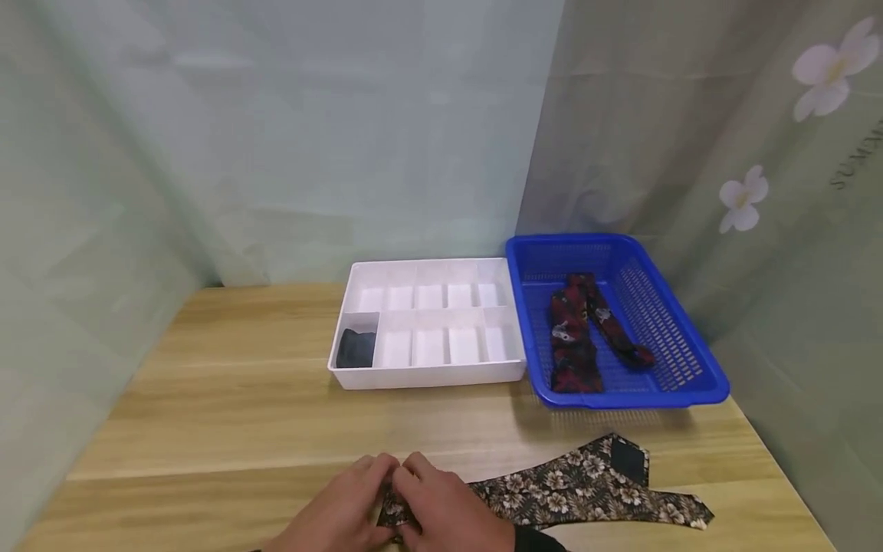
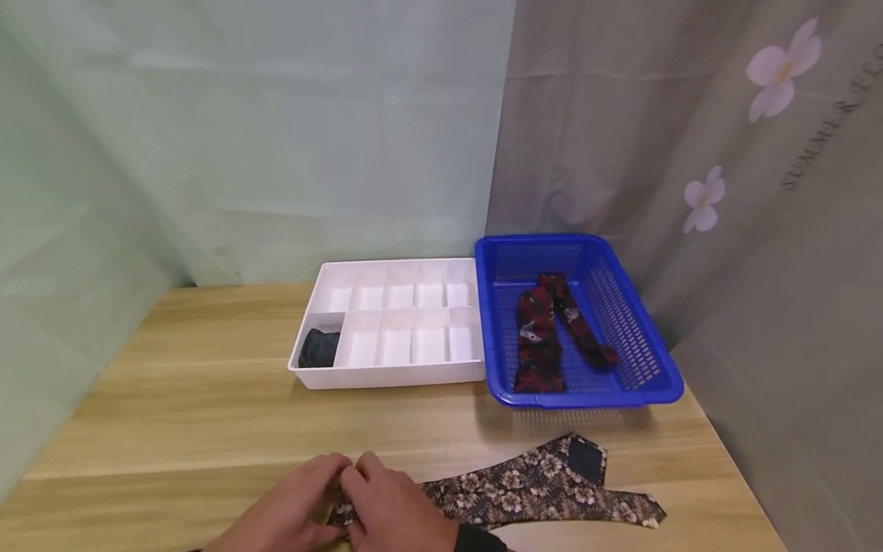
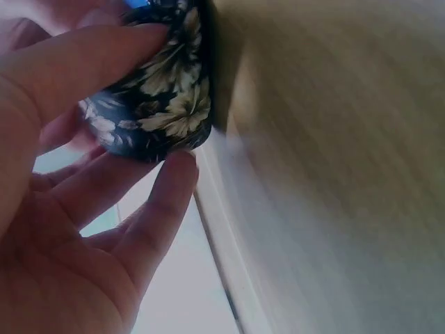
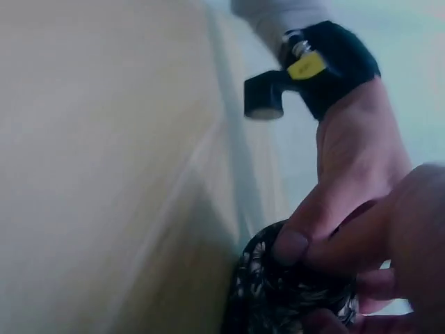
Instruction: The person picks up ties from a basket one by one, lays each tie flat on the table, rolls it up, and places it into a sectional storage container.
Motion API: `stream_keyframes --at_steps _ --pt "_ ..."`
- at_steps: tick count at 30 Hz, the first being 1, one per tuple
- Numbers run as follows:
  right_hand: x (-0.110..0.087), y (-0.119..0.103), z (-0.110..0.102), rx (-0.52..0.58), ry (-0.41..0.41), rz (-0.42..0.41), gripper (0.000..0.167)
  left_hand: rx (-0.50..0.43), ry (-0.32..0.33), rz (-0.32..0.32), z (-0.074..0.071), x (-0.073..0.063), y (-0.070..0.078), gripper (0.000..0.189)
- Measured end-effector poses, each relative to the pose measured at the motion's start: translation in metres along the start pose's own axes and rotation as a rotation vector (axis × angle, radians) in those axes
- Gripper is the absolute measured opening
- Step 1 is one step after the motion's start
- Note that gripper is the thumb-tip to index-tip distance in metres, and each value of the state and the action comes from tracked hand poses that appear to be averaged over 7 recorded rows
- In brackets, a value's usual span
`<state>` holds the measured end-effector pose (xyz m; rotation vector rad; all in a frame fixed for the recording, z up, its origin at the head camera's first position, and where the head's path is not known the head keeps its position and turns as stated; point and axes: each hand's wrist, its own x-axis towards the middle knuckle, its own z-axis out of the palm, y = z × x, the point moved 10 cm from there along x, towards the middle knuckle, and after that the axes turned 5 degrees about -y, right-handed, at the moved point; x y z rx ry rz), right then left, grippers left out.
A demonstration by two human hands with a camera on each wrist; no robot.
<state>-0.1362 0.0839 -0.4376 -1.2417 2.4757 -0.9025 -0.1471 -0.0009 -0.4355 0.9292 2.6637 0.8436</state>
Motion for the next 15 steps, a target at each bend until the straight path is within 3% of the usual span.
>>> stream_keyframes --at_steps 2,5,11,15 --pt "-0.0019 -0.0021 0.0009 0.029 -0.003 -0.026 0.017 -0.005 -0.018 -0.004 0.0000 0.0006 0.0013 0.059" --pt "-0.0046 -0.0013 -0.0012 0.112 0.016 -0.038 0.027 -0.015 -0.023 0.010 -0.0013 0.0020 0.0055 0.058" --pt "0.0010 -0.0064 -0.0030 0.010 -0.061 -0.028 0.023 -0.084 -0.063 -0.030 -0.0018 0.0034 0.0061 0.054" --pt "-0.0011 -0.0029 -0.0066 0.162 -0.039 -0.032 0.027 -0.152 -0.068 -0.009 -0.0031 0.0034 0.0086 0.052"
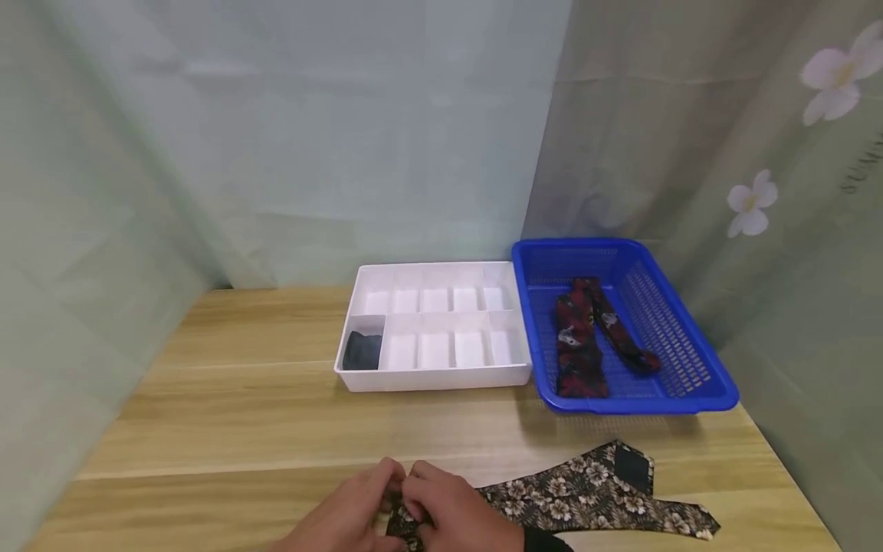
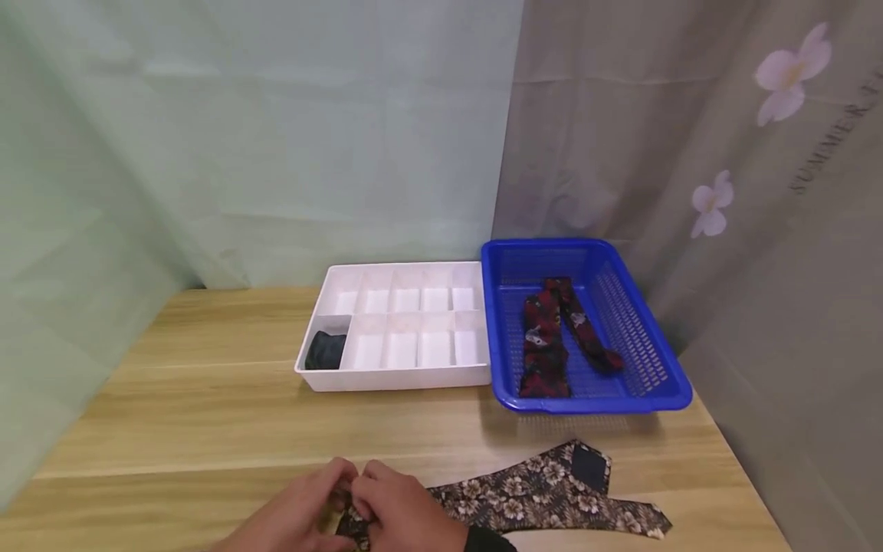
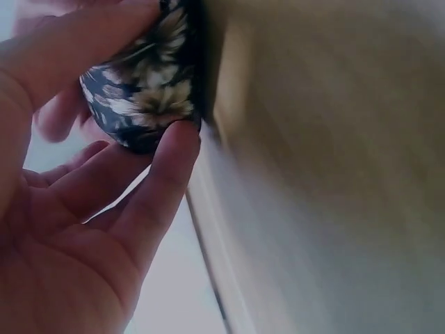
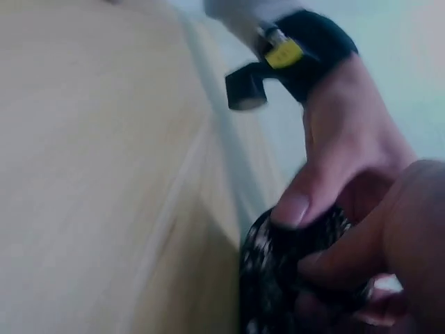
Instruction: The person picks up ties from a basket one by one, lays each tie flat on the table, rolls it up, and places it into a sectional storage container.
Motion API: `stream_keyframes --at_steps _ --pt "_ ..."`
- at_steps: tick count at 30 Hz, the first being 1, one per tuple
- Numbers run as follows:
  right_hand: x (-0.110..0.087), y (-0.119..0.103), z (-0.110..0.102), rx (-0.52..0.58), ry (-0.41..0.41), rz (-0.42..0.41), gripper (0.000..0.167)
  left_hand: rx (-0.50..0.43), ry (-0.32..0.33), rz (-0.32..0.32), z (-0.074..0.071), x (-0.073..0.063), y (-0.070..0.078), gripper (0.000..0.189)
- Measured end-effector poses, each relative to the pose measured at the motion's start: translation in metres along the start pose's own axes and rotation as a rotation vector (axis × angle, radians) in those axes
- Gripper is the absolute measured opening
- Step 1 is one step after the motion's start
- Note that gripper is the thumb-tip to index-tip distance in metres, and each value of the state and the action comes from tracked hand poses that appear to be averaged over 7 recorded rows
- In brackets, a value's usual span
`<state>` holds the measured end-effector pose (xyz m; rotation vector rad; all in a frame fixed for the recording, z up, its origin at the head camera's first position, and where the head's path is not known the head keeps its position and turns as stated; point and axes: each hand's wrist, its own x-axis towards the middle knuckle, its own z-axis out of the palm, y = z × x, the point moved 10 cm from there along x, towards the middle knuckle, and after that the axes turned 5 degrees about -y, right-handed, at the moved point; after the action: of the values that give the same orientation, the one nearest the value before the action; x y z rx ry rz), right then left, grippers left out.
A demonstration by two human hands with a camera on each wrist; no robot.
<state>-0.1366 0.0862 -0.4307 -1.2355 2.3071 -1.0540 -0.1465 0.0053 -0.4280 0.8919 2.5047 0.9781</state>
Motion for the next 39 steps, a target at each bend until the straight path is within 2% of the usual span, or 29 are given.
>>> stream_keyframes --at_steps 3,7,11,14,17,19,20,23,24,26,28,29,31,33,35,36,39 --pt "-0.002 0.005 -0.001 0.028 0.015 0.003 0.027 0.017 0.025 0.019 0.000 0.001 0.000 0.054" --pt "-0.004 0.004 0.003 -0.059 0.001 -0.035 0.025 0.049 0.045 0.041 0.001 0.002 0.000 0.056" --pt "-0.011 0.011 0.000 0.053 0.041 -0.038 0.031 0.097 0.074 0.094 0.002 0.004 0.005 0.058" --pt "-0.009 0.010 -0.002 -0.034 0.031 0.002 0.030 0.110 0.064 0.063 0.004 0.006 0.003 0.057" --pt "-0.004 0.004 0.000 -0.238 -0.023 0.013 0.037 0.022 0.004 -0.005 0.008 0.007 -0.003 0.053" --pt "-0.006 0.005 0.003 -0.237 -0.045 0.006 0.032 0.003 -0.010 -0.008 0.011 0.008 -0.007 0.055" --pt "-0.008 0.008 0.004 -0.188 -0.046 0.005 0.030 0.016 0.009 0.039 0.013 0.009 -0.007 0.054" --pt "-0.016 0.018 0.004 -0.089 -0.027 0.022 0.030 0.072 0.039 0.082 0.017 0.009 -0.009 0.057" --pt "-0.017 0.019 0.004 -0.104 -0.020 0.028 0.028 0.099 0.053 0.089 0.019 0.009 -0.011 0.057" --pt "-0.014 0.018 0.005 -0.204 -0.023 0.030 0.023 0.115 0.050 0.071 0.025 0.011 -0.019 0.057" --pt "-0.010 0.014 0.006 -0.329 -0.027 0.020 0.028 0.134 0.045 0.020 0.031 0.011 -0.030 0.057" --pt "-0.010 0.014 0.006 -0.336 -0.029 0.013 0.025 0.150 0.051 0.004 0.034 0.012 -0.036 0.058" --pt "-0.012 0.014 0.007 -0.253 -0.004 -0.011 0.014 0.201 0.077 0.000 0.041 0.012 -0.045 0.062" --pt "-0.017 0.018 0.003 -0.092 0.040 -0.014 0.023 0.238 0.114 0.008 0.044 0.012 -0.047 0.066" --pt "-0.021 0.022 -0.001 0.005 0.080 -0.007 0.030 0.237 0.114 0.005 0.042 0.013 -0.042 0.066" --pt "-0.021 0.021 -0.004 -0.028 0.094 -0.002 0.026 0.232 0.107 0.001 0.039 0.014 -0.037 0.066" --pt "-0.017 0.014 -0.010 -0.226 0.086 0.007 0.017 0.199 0.067 -0.011 0.027 0.016 -0.019 0.059"
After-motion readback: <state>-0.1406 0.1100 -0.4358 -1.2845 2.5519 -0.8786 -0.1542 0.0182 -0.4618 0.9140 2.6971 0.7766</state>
